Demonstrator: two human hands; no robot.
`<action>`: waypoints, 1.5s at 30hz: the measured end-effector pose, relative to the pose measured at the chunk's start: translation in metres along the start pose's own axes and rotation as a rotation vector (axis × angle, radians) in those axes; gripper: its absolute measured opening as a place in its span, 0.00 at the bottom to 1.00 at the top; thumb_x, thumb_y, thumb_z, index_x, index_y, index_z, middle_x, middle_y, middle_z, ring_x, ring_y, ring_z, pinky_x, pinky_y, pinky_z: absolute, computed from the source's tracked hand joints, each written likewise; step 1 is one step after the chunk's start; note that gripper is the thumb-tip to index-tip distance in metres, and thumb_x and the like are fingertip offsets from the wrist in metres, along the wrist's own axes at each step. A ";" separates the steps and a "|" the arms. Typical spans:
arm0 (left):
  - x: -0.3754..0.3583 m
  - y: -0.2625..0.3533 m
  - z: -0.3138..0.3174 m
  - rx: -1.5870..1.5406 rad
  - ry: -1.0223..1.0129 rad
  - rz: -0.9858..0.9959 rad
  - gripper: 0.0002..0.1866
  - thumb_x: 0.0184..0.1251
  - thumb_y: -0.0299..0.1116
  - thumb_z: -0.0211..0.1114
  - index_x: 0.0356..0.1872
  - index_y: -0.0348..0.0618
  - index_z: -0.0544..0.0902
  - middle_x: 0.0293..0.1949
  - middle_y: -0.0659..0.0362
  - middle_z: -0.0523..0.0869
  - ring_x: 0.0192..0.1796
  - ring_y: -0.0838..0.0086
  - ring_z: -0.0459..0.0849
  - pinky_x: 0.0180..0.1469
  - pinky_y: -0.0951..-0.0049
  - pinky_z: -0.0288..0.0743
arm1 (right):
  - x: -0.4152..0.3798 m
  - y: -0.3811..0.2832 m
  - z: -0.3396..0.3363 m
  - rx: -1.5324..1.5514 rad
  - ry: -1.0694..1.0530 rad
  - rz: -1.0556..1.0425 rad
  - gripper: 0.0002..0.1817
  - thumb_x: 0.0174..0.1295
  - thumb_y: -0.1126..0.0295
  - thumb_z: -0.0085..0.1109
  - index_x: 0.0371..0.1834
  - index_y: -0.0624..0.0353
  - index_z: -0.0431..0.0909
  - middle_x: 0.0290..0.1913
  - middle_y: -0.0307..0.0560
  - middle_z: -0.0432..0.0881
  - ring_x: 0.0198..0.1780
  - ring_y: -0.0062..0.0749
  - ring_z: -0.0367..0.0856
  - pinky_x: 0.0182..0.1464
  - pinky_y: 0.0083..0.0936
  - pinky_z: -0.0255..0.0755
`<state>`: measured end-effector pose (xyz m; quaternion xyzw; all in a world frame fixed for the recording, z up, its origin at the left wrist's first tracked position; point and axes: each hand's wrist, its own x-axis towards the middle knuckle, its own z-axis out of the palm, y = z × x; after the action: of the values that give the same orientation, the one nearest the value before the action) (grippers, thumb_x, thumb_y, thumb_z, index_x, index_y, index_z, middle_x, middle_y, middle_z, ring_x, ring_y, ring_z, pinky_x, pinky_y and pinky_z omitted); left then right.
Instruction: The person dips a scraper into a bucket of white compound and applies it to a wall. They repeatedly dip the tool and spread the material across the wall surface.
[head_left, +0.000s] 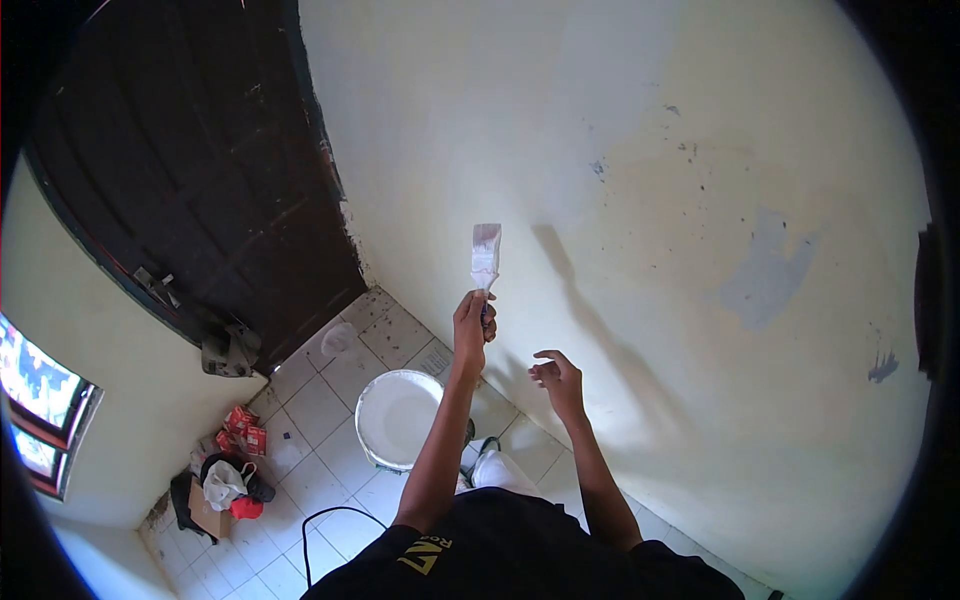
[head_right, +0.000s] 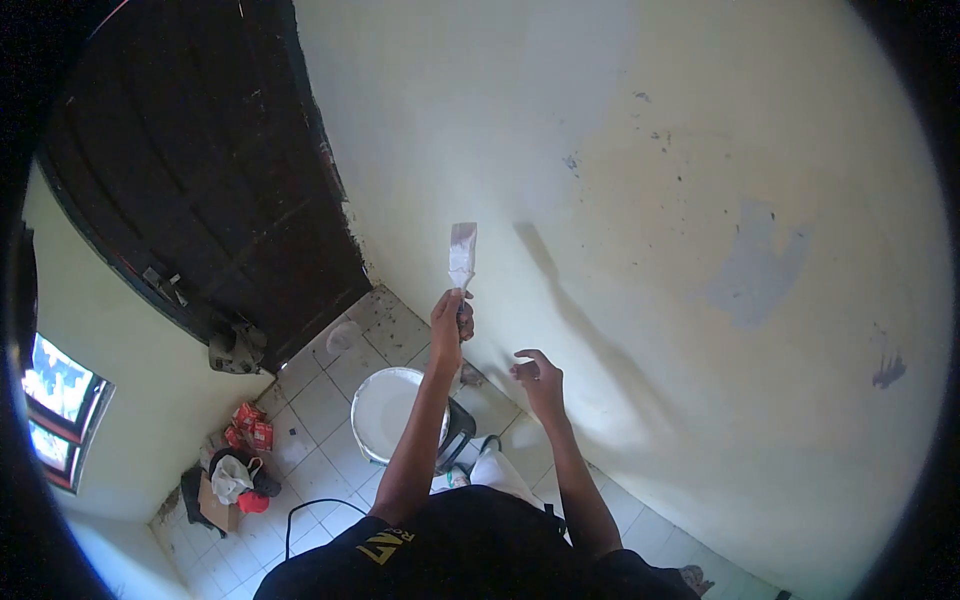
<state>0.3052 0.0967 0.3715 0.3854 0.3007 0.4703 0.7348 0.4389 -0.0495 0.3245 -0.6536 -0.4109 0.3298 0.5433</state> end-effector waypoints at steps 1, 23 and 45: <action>0.008 0.004 0.003 -0.001 0.009 0.001 0.13 0.78 0.40 0.49 0.40 0.42 0.76 0.19 0.69 0.65 0.17 0.87 0.62 0.19 0.82 0.54 | 0.006 0.001 -0.006 0.013 -0.031 0.036 0.11 0.64 0.75 0.53 0.48 0.60 0.79 0.34 0.45 0.87 0.36 0.24 0.85 0.38 0.21 0.78; 0.098 -0.131 -0.032 0.298 -0.040 -0.153 0.16 0.75 0.42 0.55 0.33 0.41 0.79 0.17 0.69 0.69 0.17 0.86 0.63 0.19 0.80 0.56 | 0.110 0.009 -0.054 0.139 -0.264 0.135 0.09 0.66 0.74 0.54 0.43 0.67 0.78 0.35 0.51 0.85 0.36 0.32 0.86 0.39 0.25 0.80; 0.100 0.170 0.138 0.186 -0.048 0.367 0.15 0.72 0.43 0.57 0.29 0.44 0.78 0.16 0.70 0.68 0.14 0.88 0.58 0.16 0.82 0.47 | 0.101 0.006 -0.066 -0.091 -0.387 0.167 0.11 0.65 0.67 0.55 0.43 0.64 0.80 0.36 0.50 0.86 0.37 0.31 0.87 0.39 0.24 0.80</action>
<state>0.3756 0.1945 0.5798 0.5108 0.2499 0.5572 0.6051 0.5428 0.0110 0.3326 -0.6339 -0.4664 0.4741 0.3949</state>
